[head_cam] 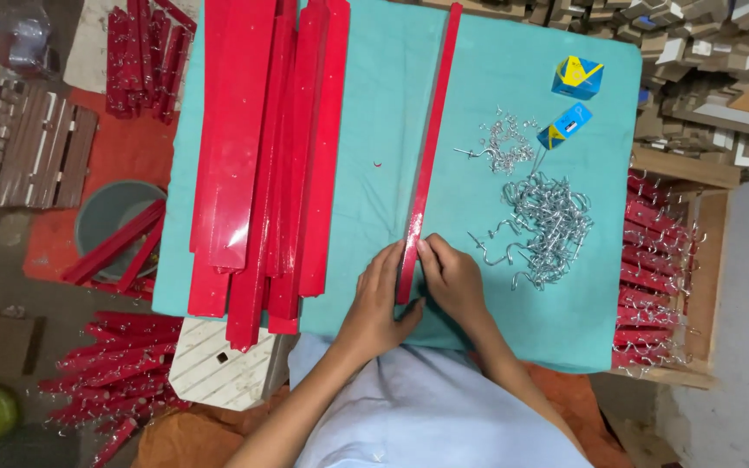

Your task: Attaching small metal hooks into pre-drilled holes on red wooden slats and stacking the finished items.

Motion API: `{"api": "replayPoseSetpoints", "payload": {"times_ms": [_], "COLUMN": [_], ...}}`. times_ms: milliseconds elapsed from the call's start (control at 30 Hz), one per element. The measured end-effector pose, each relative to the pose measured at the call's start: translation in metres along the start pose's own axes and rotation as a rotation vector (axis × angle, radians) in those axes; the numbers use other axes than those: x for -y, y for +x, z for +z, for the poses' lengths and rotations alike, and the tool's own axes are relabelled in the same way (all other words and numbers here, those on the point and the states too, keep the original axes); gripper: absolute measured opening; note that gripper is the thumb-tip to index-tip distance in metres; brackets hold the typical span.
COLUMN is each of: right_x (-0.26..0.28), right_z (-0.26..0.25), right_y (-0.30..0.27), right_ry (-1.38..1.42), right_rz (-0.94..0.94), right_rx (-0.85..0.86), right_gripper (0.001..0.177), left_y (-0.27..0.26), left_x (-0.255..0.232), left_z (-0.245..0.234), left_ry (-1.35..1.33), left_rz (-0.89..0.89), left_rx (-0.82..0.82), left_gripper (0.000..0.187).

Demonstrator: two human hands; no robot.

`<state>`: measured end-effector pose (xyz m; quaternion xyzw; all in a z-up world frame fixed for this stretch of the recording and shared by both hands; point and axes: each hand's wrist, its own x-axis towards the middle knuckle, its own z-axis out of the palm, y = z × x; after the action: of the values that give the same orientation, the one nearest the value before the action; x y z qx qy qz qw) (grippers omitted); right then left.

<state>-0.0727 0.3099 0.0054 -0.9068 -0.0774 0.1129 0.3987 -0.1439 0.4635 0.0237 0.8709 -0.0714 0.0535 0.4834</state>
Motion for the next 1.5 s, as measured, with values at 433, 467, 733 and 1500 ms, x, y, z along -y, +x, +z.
{"api": "replayPoseSetpoints", "payload": {"times_ms": [433, 467, 733, 1500], "right_x": [-0.015, -0.017, -0.013, -0.010], "right_z": [0.011, 0.013, 0.012, 0.002], "right_y": [-0.004, -0.005, -0.004, 0.006], "right_ry": [-0.119, -0.119, -0.007, 0.149], "right_rz": [-0.211, -0.215, -0.225, -0.229], "right_rx": [-0.156, -0.156, -0.213, -0.251], "right_gripper": [0.037, 0.037, 0.030, 0.022], "left_y": [0.077, 0.083, 0.080, 0.082], "left_x": [0.021, 0.027, 0.020, 0.017], "left_z": [0.008, 0.012, 0.011, 0.007], "left_ry": [-0.404, -0.455, -0.482, -0.483], "left_rz": [0.033, 0.021, 0.042, -0.029], "left_rx": [-0.101, -0.119, -0.110, -0.086], "left_gripper": [0.057, 0.055, 0.054, 0.055]}}
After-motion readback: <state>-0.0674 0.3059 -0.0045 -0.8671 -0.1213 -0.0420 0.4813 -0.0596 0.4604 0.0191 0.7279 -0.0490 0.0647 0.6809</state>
